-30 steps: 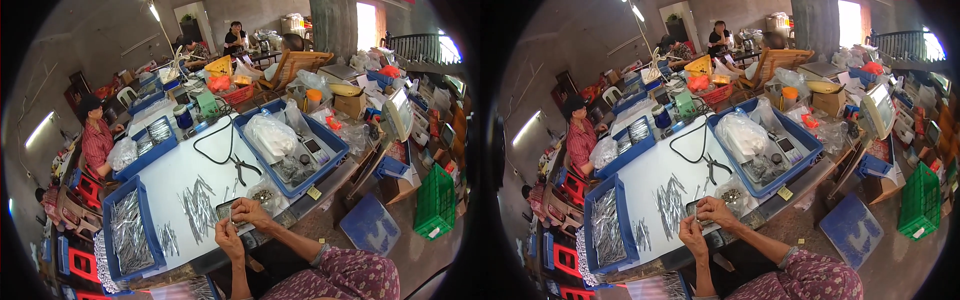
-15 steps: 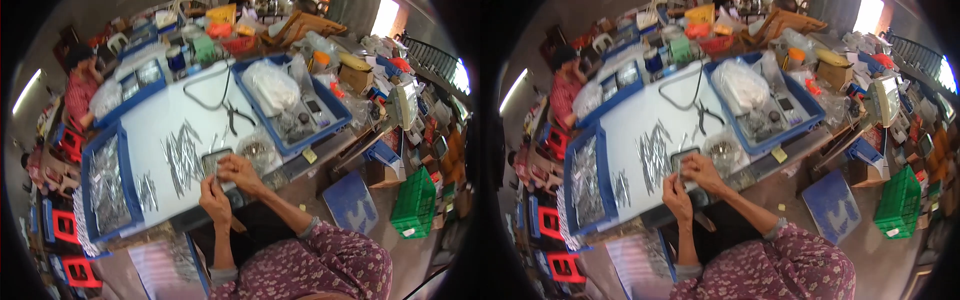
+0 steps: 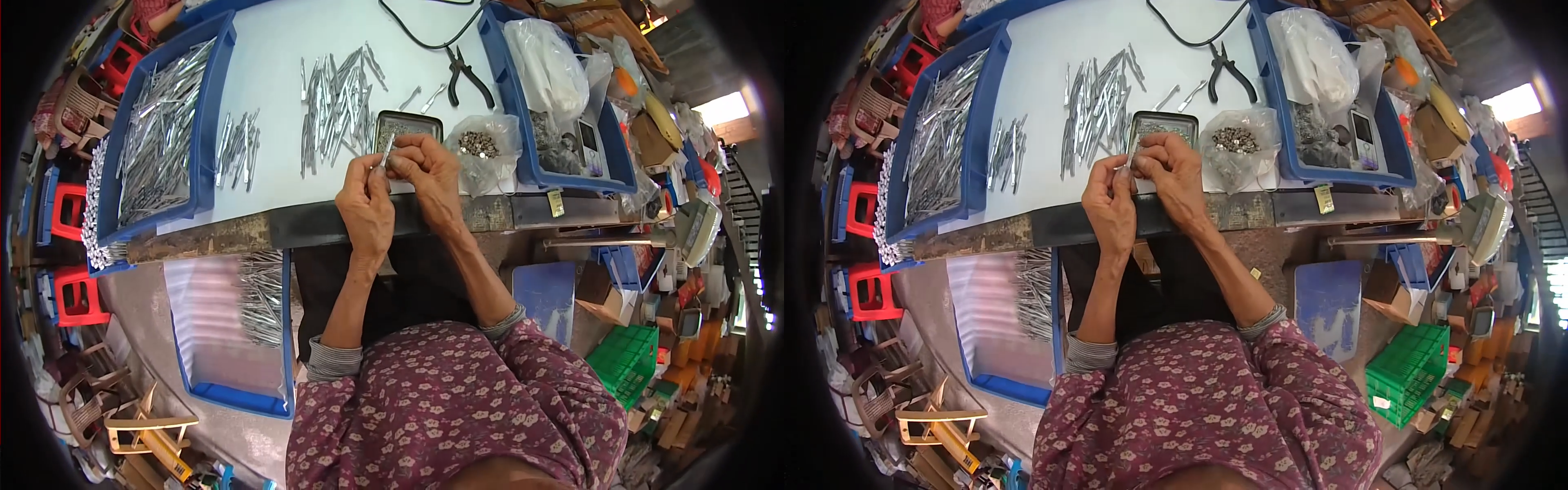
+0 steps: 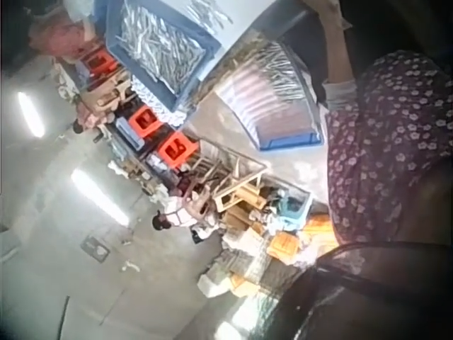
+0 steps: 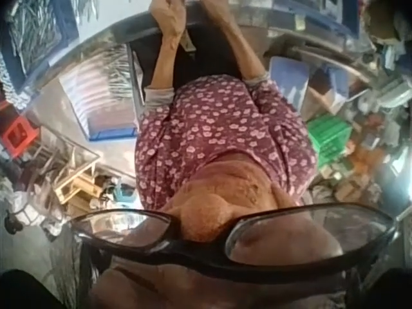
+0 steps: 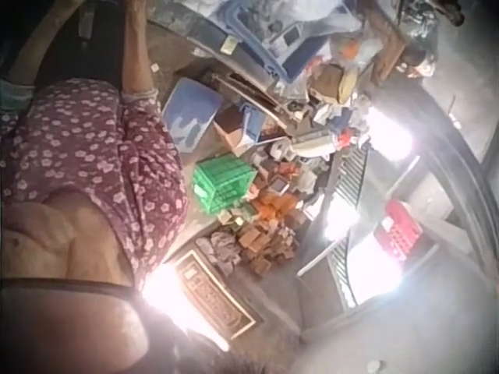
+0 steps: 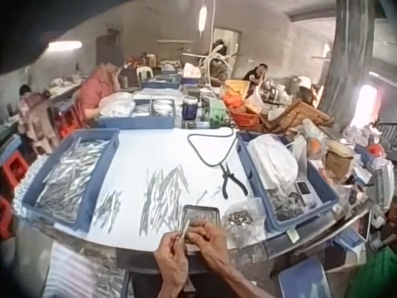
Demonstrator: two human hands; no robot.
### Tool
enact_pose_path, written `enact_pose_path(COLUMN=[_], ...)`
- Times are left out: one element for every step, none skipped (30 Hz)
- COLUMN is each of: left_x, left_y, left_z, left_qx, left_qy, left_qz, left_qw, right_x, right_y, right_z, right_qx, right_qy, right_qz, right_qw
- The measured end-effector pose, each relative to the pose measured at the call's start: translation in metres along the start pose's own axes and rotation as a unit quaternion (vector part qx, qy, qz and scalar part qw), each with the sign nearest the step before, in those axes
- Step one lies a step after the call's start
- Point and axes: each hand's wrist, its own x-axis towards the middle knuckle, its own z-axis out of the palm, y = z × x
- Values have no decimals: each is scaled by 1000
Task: Manually joining and inspecting small metal hardware components at a workstation.
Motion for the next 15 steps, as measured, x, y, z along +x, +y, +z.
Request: enact_pose_path(left_x=[0, 0, -1, -1, -1, -1, -2, -2, -1, 0, 0, 2, 4, 7, 8], left_y=[0, -1, 0, 1, 1, 0, -1, -2, -3, -4, -2, 0, 2, 5, 2], left_z=[0, 3, 4, 5, 5, 6, 7, 7, 7, 8, 8, 6, 3, 0, -1], left_qx=[1, -9, -11, -19, -26, -28, -25, -23, -25, -39, -53, -54, -84, -112, -130], left_qy=[2, 8, 6, 4, 3, 3, 2, 1, 0, 1, 0, -1, -25, -48, -49], left_qz=[-4, 2, 0, -8, -14, -14, -12, -8, -5, -9, -15, -14, -49, -82, -82], left_qw=[1000, 1000, 1000, 1000, 1000, 1000, 1000, 1000, 1000, 999, 998, 998, 995, 989, 987], right_x=[0, 0, -1, -2, -1, -2, -3, -2, -3, -2, -2, -1, -1, -1, -1], right_y=[0, -1, -3, -4, -2, 0, 2, 3, 3, 3, 2, 2, 1, 1, 0], right_z=[1, 1, 1, 0, 0, 0, 0, 0, 1, 1, 1, 0, -1, -1, -2], right_qx=[4, 1, -5, -12, -13, -24, -36, -36, -39, -41, -42, -29, -17, -18, -20], right_qy=[-6, -4, -2, 0, 0, 0, -1, 0, 7, 14, 15, 12, 9, 8, 6], right_qz=[-9, -8, -11, -15, -16, -28, -40, -43, -47, -50, -51, -54, -57, -58, -54], right_qw=[1000, 1000, 1000, 1000, 1000, 999, 999, 998, 998, 998, 998, 998, 998, 998, 998])
